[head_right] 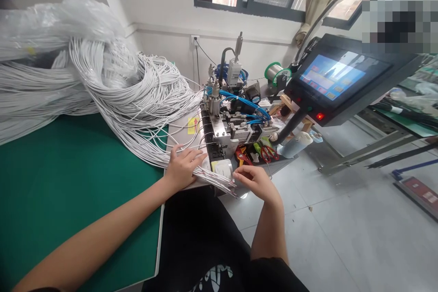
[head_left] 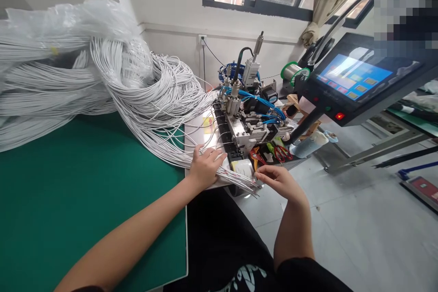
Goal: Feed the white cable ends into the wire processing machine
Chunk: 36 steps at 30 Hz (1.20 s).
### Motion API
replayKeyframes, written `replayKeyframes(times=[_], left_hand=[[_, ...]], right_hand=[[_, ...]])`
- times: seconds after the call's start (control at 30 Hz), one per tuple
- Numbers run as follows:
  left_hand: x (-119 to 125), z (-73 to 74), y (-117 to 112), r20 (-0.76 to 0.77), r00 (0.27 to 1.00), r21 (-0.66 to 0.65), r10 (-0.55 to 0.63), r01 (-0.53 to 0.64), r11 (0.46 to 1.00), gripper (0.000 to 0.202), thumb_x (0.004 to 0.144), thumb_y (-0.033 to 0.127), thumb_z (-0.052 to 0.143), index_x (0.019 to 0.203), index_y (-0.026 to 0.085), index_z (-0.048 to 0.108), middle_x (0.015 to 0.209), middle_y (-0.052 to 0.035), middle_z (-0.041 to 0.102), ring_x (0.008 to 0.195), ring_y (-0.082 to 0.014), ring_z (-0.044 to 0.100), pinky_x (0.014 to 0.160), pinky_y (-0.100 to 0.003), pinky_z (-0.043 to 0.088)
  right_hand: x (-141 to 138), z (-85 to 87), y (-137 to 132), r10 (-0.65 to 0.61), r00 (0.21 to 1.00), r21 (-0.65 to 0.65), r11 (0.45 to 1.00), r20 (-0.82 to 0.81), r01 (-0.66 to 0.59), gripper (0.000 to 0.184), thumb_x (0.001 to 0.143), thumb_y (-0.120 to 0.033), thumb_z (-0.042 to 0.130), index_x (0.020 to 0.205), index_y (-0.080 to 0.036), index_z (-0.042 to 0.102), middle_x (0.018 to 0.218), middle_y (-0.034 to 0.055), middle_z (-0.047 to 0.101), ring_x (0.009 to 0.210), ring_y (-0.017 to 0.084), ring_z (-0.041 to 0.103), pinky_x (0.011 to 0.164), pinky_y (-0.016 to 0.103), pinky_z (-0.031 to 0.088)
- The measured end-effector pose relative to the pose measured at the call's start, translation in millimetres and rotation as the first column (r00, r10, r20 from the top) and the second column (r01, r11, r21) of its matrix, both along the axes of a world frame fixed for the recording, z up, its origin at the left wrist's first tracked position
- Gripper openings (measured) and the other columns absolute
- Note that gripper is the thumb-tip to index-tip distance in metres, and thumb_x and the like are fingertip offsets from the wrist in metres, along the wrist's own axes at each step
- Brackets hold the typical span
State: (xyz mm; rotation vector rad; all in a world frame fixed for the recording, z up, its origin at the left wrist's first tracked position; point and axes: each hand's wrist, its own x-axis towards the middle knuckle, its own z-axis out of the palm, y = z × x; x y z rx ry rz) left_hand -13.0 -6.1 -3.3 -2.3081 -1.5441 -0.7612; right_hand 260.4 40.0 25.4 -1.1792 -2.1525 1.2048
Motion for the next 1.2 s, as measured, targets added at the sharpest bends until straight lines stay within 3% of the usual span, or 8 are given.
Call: replayKeyframes(times=[0.2, 0.37, 0.57, 0.77, 1.2], left_hand=[[-1, 0.5, -2, 0.005, 1.000, -0.001, -0.006, 0.006, 1.000, 0.051, 0.070, 0.009, 0.055, 0.119, 0.023, 0.059, 0.113, -0.0052, 0.069, 0.098, -0.0241, 0.061, 0.099, -0.051, 0.024], [-1, 1.4, -3, -0.004, 1.000, 0.014, -0.009, 0.009, 1.000, 0.051, 0.070, 0.010, 0.055, 0.120, 0.022, 0.059, 0.111, -0.0056, 0.069, 0.094, -0.0238, 0.062, 0.099, -0.050, 0.025], [-2, 0.5, -1, -0.061, 0.993, 0.132, -0.104, 0.111, 0.985, 0.039, 0.078, 0.007, 0.050, 0.112, 0.022, 0.063, 0.095, -0.0015, 0.071, 0.081, -0.0177, 0.062, 0.095, -0.043, 0.027], [-3, 1.9, 0, -0.085, 0.984, 0.172, -0.158, 0.170, 0.970, 0.027, 0.089, 0.013, 0.048, 0.107, 0.024, 0.064, 0.086, 0.0008, 0.070, 0.074, -0.0142, 0.059, 0.093, -0.040, 0.027], [3, 8.1, -1, -0.037, 0.993, 0.225, -0.113, 0.118, 0.967, 0.020, 0.092, 0.015, 0.043, 0.086, 0.019, 0.062, 0.070, 0.0012, 0.064, 0.069, -0.0146, 0.053, 0.085, -0.038, 0.028]], right_hand=[[-4, 5.6, -4, 0.160, 0.987, -0.067, 0.985, 0.021, -0.158, 0.031, 0.084, -0.048, 0.061, 0.086, -0.019, 0.072, 0.067, 0.0023, 0.062, 0.059, 0.015, 0.048, 0.052, 0.026, 0.033], [-4, 8.5, -6, 0.192, 0.981, -0.012, 0.981, 0.042, -0.191, 0.029, 0.085, -0.045, 0.062, 0.084, -0.018, 0.072, 0.065, 0.0020, 0.060, 0.057, 0.014, 0.049, 0.051, 0.026, 0.034], [-5, 8.3, -1, 0.103, 0.994, 0.155, 0.982, 0.035, -0.107, 0.028, 0.089, -0.042, 0.057, 0.081, -0.018, 0.069, 0.076, 0.0052, 0.065, 0.066, 0.016, 0.054, 0.057, 0.026, 0.039], [-11, -5.6, 16, -0.032, 0.999, 0.268, 0.963, -0.026, 0.038, 0.029, 0.091, -0.043, 0.054, 0.081, -0.018, 0.064, 0.074, 0.0042, 0.060, 0.063, 0.015, 0.050, 0.057, 0.026, 0.038], [-23, -20.3, 25, -0.109, 0.954, 0.000, 0.994, -0.279, 0.114, 0.029, 0.089, -0.047, 0.057, 0.084, -0.019, 0.057, 0.069, -0.0013, 0.048, 0.059, 0.011, 0.040, 0.053, 0.024, 0.032]])
